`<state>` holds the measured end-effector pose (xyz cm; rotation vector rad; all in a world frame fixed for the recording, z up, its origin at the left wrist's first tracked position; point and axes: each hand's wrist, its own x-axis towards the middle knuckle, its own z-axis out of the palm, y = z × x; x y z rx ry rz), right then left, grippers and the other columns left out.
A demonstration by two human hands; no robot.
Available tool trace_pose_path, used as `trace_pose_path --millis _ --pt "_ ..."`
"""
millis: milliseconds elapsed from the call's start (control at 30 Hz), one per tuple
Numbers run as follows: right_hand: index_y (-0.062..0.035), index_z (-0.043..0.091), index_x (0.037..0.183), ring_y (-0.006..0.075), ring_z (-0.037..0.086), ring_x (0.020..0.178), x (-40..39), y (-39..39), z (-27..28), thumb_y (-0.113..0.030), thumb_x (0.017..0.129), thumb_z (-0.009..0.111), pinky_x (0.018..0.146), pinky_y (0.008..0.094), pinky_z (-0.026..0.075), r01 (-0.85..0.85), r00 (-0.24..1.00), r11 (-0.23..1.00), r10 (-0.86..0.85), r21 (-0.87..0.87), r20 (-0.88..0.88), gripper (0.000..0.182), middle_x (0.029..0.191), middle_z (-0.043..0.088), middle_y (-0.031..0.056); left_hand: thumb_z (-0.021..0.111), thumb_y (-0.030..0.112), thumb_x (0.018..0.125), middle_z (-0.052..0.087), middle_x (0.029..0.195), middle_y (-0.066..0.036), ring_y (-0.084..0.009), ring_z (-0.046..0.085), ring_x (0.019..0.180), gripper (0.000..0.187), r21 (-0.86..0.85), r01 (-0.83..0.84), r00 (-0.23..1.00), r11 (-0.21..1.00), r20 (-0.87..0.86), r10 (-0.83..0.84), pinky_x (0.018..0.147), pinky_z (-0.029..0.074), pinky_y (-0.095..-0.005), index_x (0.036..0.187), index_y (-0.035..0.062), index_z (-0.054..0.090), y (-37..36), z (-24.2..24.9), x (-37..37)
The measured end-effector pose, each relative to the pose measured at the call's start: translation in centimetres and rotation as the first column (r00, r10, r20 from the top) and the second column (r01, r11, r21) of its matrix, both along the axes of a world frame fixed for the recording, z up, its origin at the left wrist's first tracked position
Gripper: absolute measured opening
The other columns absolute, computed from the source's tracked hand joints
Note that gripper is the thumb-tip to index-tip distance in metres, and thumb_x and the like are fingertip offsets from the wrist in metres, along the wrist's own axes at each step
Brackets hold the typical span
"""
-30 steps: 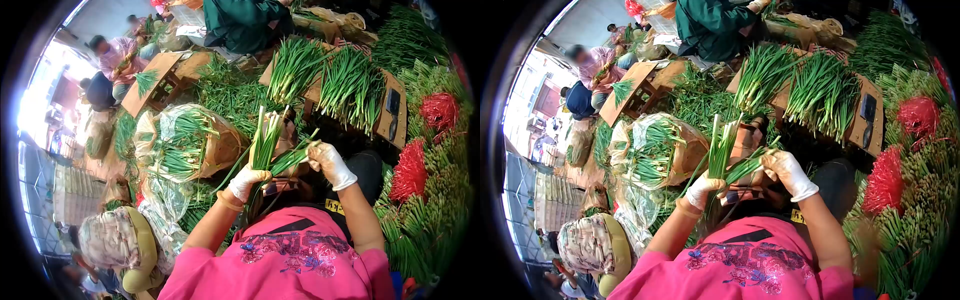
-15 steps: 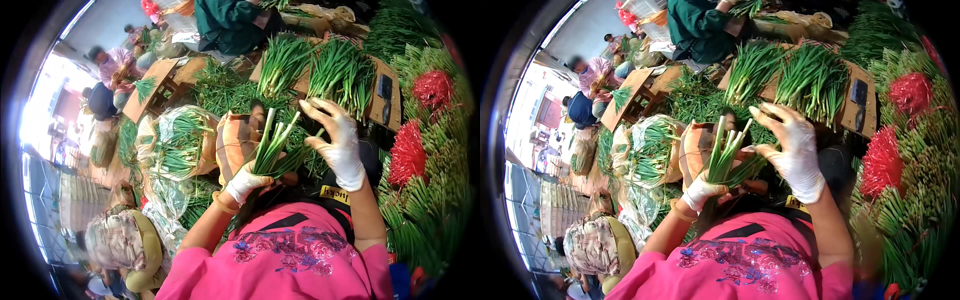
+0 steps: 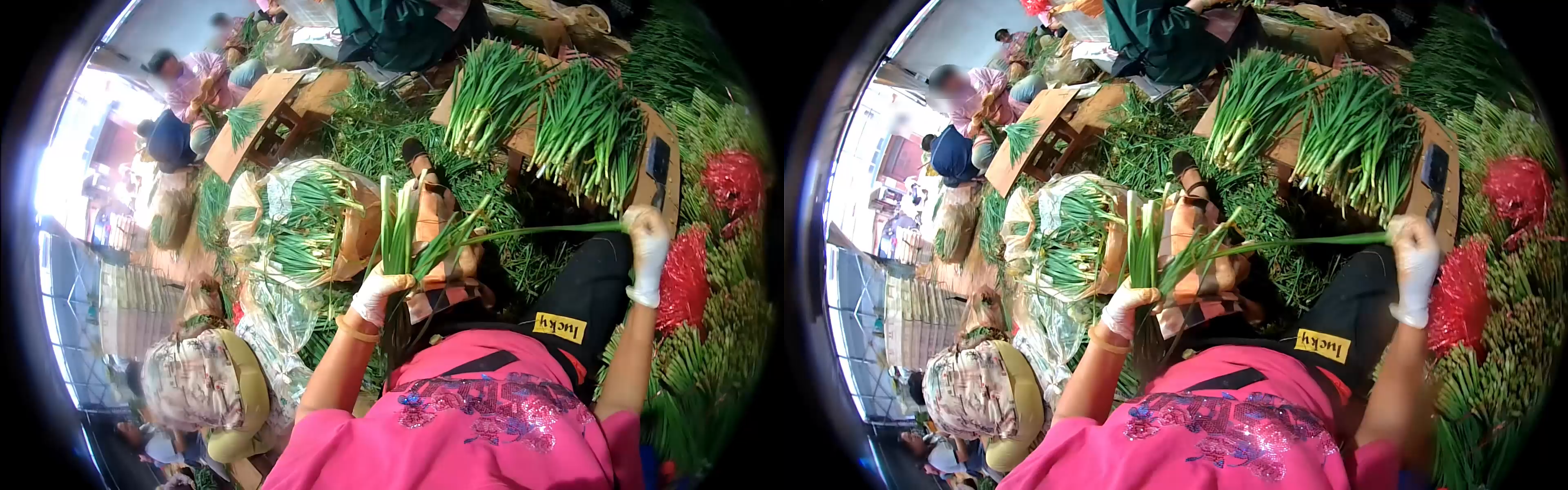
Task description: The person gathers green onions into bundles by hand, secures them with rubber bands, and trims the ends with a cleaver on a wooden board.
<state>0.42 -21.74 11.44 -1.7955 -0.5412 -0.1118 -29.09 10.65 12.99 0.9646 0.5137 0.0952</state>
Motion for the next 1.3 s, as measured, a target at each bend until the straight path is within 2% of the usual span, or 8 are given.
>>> trace_pose_path --millis 67,467,600,700,833,1100,1267,1300 --pt "-0.0031 0.062 0.09 0.0241 0.063 0.077 -1.7 -0.3 0.3 0.001 0.078 0.055 0.071 0.0335 0.049 0.075 0.961 0.752 0.119 -0.655 0.248 0.014 0.085 0.063 0.01 0.076 0.014 0.066 0.061 0.09 -0.005 -0.0099 0.053 0.065 0.071 -0.046 -0.044 0.999 0.998 0.024 0.045 0.056 0.043 -0.0219 0.128 -0.0032 0.046 0.4 -0.3 0.1" --pt "-0.0012 0.063 0.086 0.0173 0.061 0.059 -12.3 13.4 4.0 -0.012 0.083 0.065 0.052 0.028 0.046 -0.696 0.579 0.689 0.704 0.2 -0.411 0.011 0.075 0.066 0.0085 0.062 -0.007 0.076 0.062 0.101 -0.007 -0.016 0.061 0.085 0.049 0.114 0.01 0.995 0.993 -0.104 0.002 0.076 0.053 -0.0302 0.123 -0.0011 0.051 -2.8 -3.1 3.5" --pt "0.0022 0.061 0.085 0.0079 0.052 0.047 -9.0 8.4 5.6 -0.014 0.087 0.064 0.038 0.0179 0.037 -0.422 0.418 0.32 0.899 0.848 -0.131 0.017 0.071 0.064 0.0125 0.068 0.002 0.073 0.061 0.104 -0.008 -0.0173 0.062 0.086 0.061 -0.014 -0.053 0.999 0.999 0.002 0.053 0.075 0.051 -0.0273 0.129 0.0007 0.045 -1.5 -2.9 3.0" --pt "-0.0008 0.06 0.098 0.0094 0.058 0.059 -5.2 6.2 -0.5 -0.024 0.092 0.057 0.052 0.0208 0.044 -0.481 0.591 0.837 0.528 0.259 -0.61 0.024 0.082 0.066 0.0131 0.075 0.007 0.066 0.059 0.114 -0.013 -0.0217 0.062 0.095 0.076 -0.144 -0.007 1.0 0.99 -0.029 0.003 0.077 0.051 -0.0282 0.133 0.0012 0.041 -0.4 -2.7 2.2" --pt "-0.0064 0.053 0.125 0.0069 0.055 0.062 -6.3 9.3 -5.5 -0.026 0.093 0.055 0.052 0.0167 0.039 -0.351 0.31 0.742 0.668 0.572 -0.677 0.038 0.093 0.064 0.0022 0.08 0.012 0.063 0.058 0.115 -0.013 -0.0184 0.061 0.087 0.082 -0.136 0.082 0.997 0.987 0.021 -0.08 0.069 0.05 -0.0258 0.134 0.0007 0.04 -0.8 -3.3 2.7" --pt "-0.0088 0.06 0.085 0.0012 0.04 0.054 -9.8 13.8 -2.5 -0.016 0.085 0.065 0.048 0.0174 0.03 -0.353 0.434 0.808 0.588 0.472 -0.683 0.008 0.071 0.056 -0.0056 0.075 0.02 0.074 0.06 0.112 -0.01 -0.0203 0.059 0.101 0.067 -0.106 0.372 0.928 0.922 0.069 -0.367 0.089 0.047 -0.0318 0.131 0.0023 0.044 -4.1 -1.2 6.4" --pt "-0.0026 0.057 0.091 0.004 0.039 0.05 -5.8 9.6 -1.7 -0.012 0.087 0.059 0.043 0.0163 0.033 0.369 0.182 0.398 0.855 0.84 -0.486 0.011 0.073 0.055 0.0027 0.079 0.019 0.07 0.053 0.122 -0.013 -0.024 0.058 0.106 0.084 -0.137 0.411 0.91 0.901 0.115 -0.398 0.074 0.053 -0.0298 0.138 0.0043 0.033 -4.6 -2.8 6.6" --pt "-0.0018 0.055 0.089 0.0062 0.04 0.05 -4.8 8.9 0.1 -0.013 0.088 0.058 0.044 0.0192 0.037 0.315 0.438 0.412 0.736 0.855 -0.516 0.012 0.072 0.051 0.0031 0.082 0.026 0.067 0.055 0.115 -0.011 -0.0236 0.06 0.102 0.09 -0.101 0.376 0.924 0.921 0.12 -0.364 0.068 0.055 -0.0293 0.138 0.0034 0.031 -4.6 -2.6 6.4"
